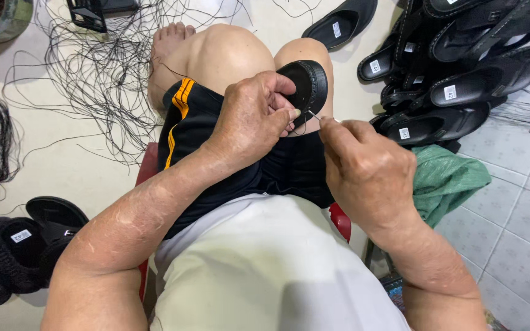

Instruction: The person sits on a red chair and sews a black shoe using a needle and thread. They repeatedly push the needle through the shoe's sole and pull the thread to secure the stitching.

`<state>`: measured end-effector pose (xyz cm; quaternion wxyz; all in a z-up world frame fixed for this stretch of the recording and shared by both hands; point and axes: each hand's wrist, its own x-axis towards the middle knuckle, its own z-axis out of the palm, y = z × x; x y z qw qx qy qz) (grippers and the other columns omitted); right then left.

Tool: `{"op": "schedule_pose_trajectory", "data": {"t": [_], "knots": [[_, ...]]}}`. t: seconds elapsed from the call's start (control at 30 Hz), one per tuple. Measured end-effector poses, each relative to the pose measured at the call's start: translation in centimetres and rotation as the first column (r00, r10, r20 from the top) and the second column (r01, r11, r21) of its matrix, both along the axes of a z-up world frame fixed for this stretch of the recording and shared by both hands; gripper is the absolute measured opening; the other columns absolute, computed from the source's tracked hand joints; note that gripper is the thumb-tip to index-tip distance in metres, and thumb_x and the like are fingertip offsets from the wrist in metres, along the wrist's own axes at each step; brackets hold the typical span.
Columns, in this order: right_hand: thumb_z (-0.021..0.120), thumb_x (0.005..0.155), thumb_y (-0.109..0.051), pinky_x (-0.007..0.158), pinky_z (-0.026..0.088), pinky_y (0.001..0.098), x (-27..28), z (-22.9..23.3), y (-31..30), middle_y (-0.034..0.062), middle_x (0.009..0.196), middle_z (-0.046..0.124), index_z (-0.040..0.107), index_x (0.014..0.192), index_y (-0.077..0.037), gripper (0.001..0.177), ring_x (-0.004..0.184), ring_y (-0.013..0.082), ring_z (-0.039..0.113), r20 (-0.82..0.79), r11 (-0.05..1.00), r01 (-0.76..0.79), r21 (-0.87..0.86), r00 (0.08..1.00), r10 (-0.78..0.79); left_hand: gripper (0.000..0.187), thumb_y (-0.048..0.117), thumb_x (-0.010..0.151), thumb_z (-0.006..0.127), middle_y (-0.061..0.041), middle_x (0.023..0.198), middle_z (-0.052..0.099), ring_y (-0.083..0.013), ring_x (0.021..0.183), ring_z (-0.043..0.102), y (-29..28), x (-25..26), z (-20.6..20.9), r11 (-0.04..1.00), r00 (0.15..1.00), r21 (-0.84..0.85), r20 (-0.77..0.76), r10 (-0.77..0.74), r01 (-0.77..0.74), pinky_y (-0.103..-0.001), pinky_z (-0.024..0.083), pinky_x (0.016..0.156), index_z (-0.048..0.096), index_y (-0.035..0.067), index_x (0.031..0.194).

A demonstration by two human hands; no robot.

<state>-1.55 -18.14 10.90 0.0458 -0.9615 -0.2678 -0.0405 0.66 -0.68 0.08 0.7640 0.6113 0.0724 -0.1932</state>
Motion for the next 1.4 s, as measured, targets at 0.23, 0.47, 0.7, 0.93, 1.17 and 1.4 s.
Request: {"op": "schedule_pose_trajectory", "data": {"t": [0.23, 0.47, 0.7, 0.93, 1.17, 1.4], "knots": [[0.080, 0.095, -0.006, 0.049, 0.055, 0.0297, 1.8, -2.4, -0.1, 0.0121, 0.082, 0.074, 0.081, 0.099, -0.010, 0.006, 0.062, 0.0269, 0.074, -0.124, 0.990, 0.011, 0.138, 0.992, 0.007, 0.032, -0.006, 0.085, 0.068, -0.020, 0.079, 0.076, -0.0173, 0.065, 0.078, 0.1, 0.4, -0.4, 1.000, 1.000, 0.005, 0.007, 0.019, -0.019, -0.024, 0.068, 0.053, 0.062, -0.013, 0.116], [0.077, 0.096, -0.003, 0.050, 0.057, 0.0326, 0.1, -3.1, -1.0, 0.0164, 0.085, 0.075, 0.078, 0.103, -0.004, 0.007, 0.064, 0.0283, 0.073, -0.243, 0.928, 0.133, 0.347, 0.969, -0.048, 0.016, -0.006, 0.084, 0.066, -0.014, 0.070, 0.075, -0.0138, 0.058, 0.076, 0.9, -0.6, 0.3, 0.991, 0.995, 0.089, -0.016, -0.102, 0.104, -0.018, 0.061, 0.046, 0.075, -0.002, 0.097], [0.073, 0.096, -0.001, 0.064, 0.058, 0.0388, -4.1, -1.8, -5.5, 0.0150, 0.092, 0.076, 0.078, 0.107, -0.001, 0.012, 0.077, 0.0335, 0.074, -0.162, 0.906, 0.102, 0.411, 0.986, -0.037, 0.025, -0.008, 0.083, 0.066, -0.024, 0.079, 0.075, -0.0181, 0.065, 0.078, 1.0, 0.9, 1.4, 0.980, 0.986, -0.195, -0.156, -0.066, 0.035, -0.023, 0.069, 0.056, 0.069, -0.013, 0.107], [0.089, 0.082, -0.013, 0.056, 0.053, 0.0380, -6.0, -4.7, -4.5, 0.0143, 0.073, 0.067, 0.076, 0.107, 0.001, 0.032, 0.058, 0.0273, 0.063, -0.264, 0.768, 0.262, 0.584, 0.956, -0.126, 0.032, -0.006, 0.086, 0.063, -0.021, 0.085, 0.072, -0.0206, 0.069, 0.078, 0.8, -0.3, 0.9, 0.970, 0.976, -0.178, -0.175, 0.134, -0.165, -0.026, 0.071, 0.059, 0.063, -0.013, 0.117], [0.089, 0.083, -0.006, 0.051, 0.046, 0.0303, -3.0, -8.3, -2.0, 0.0074, 0.057, 0.053, 0.077, 0.105, 0.006, 0.028, 0.054, 0.0127, 0.050, -0.257, 0.571, 0.298, 0.765, 0.954, -0.153, 0.010, 0.012, 0.087, 0.075, -0.009, 0.067, 0.062, -0.0225, 0.061, 0.068, 1.3, -1.0, 0.2, 0.939, 0.934, 0.333, 0.355, -0.038, -0.088, -0.033, 0.054, 0.046, 0.079, 0.012, 0.096], [0.070, 0.076, 0.011, 0.031, 0.031, 0.0252, -4.7, -7.4, -2.1, 0.0125, 0.058, 0.042, 0.062, 0.078, 0.005, 0.010, 0.039, 0.0104, 0.032, -0.515, -0.211, 0.581, 0.786, 0.804, 0.298, 0.015, 0.008, 0.095, 0.066, -0.003, 0.059, 0.053, -0.0136, 0.057, 0.057, -0.3, -1.0, -1.2, 0.981, 0.906, 0.161, 0.422, 0.031, -0.109, -0.026, 0.048, 0.050, 0.075, 0.012, 0.083]]}}
